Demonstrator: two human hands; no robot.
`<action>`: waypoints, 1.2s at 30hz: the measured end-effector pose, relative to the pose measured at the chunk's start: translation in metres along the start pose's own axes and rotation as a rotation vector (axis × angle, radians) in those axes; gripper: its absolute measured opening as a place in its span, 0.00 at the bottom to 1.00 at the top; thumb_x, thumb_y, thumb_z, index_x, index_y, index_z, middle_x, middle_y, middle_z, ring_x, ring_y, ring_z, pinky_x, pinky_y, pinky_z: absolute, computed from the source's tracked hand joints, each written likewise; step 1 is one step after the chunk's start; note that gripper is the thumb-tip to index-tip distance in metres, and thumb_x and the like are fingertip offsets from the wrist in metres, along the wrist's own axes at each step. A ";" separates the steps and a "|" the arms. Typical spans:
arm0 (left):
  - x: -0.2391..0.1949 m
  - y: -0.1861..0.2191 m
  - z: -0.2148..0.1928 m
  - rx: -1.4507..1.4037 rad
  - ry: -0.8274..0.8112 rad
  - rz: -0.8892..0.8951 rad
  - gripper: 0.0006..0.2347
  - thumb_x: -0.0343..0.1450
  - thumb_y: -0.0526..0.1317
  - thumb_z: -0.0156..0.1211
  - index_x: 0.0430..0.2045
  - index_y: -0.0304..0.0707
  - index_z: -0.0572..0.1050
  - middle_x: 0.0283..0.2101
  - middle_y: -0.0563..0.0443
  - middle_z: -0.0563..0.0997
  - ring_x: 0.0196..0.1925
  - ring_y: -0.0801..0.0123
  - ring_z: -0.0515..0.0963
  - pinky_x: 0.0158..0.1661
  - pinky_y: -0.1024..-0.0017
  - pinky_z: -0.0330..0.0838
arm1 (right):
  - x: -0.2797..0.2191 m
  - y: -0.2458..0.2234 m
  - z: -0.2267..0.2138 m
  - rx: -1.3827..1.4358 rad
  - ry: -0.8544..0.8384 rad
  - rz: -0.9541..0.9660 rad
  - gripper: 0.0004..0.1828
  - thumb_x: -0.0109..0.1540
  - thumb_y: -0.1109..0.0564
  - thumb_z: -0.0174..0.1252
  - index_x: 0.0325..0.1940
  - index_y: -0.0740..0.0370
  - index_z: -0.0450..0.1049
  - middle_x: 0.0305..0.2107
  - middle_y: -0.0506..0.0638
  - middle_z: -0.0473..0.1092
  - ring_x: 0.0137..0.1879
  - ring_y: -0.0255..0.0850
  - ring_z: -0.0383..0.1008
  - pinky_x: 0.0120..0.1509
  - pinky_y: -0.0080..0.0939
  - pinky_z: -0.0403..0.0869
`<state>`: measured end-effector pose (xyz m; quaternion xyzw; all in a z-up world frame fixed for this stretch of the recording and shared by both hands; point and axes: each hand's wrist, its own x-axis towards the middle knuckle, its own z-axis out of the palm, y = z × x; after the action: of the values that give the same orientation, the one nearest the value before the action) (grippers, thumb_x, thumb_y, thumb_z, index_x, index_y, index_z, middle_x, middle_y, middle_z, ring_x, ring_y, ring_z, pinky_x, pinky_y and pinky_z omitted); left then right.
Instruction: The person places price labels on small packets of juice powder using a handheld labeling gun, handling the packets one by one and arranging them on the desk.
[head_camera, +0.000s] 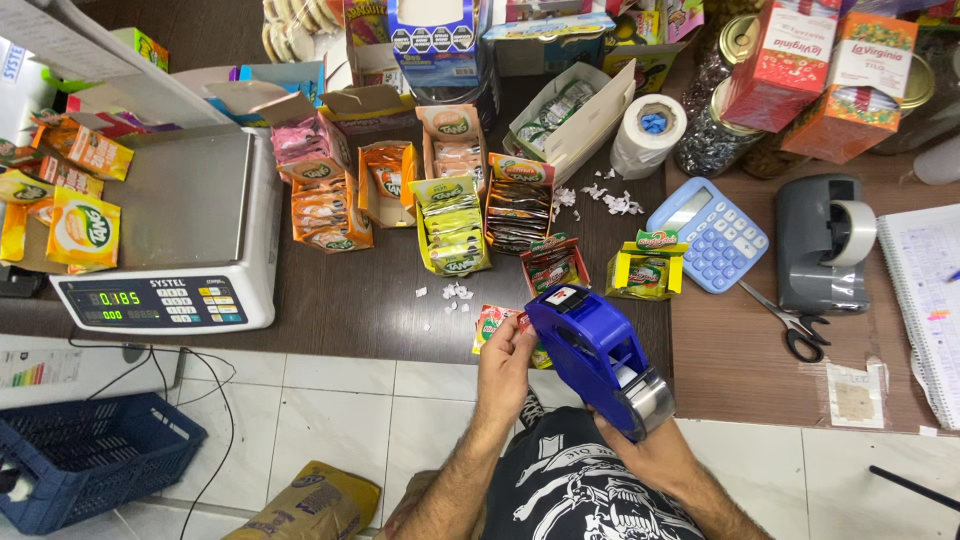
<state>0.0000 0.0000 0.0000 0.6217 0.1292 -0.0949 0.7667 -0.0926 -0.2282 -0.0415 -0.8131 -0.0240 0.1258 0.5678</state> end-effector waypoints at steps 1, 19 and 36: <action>0.001 0.000 0.002 0.001 -0.002 0.001 0.08 0.82 0.38 0.56 0.47 0.35 0.82 0.36 0.58 0.82 0.37 0.81 0.75 0.42 0.79 0.72 | -0.001 0.002 -0.001 0.001 0.003 -0.001 0.14 0.66 0.49 0.63 0.52 0.54 0.86 0.44 0.45 0.87 0.53 0.39 0.87 0.63 0.43 0.82; 0.028 0.003 0.017 -0.324 0.147 -0.218 0.06 0.78 0.36 0.62 0.43 0.32 0.78 0.45 0.43 0.89 0.43 0.66 0.88 0.38 0.72 0.80 | -0.051 0.043 -0.055 0.013 0.022 0.190 0.29 0.62 0.47 0.66 0.67 0.53 0.82 0.60 0.48 0.86 0.67 0.43 0.84 0.76 0.50 0.76; 0.058 0.044 0.036 0.430 0.130 0.092 0.11 0.74 0.36 0.64 0.50 0.44 0.82 0.48 0.54 0.88 0.43 0.74 0.85 0.45 0.74 0.77 | -0.073 0.090 -0.068 -0.049 0.200 0.328 0.29 0.59 0.46 0.71 0.65 0.53 0.84 0.58 0.48 0.85 0.66 0.43 0.81 0.75 0.48 0.73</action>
<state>0.0712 -0.0250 0.0293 0.7809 0.1266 -0.0449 0.6101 -0.1568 -0.3362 -0.0903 -0.8282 0.1623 0.1344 0.5193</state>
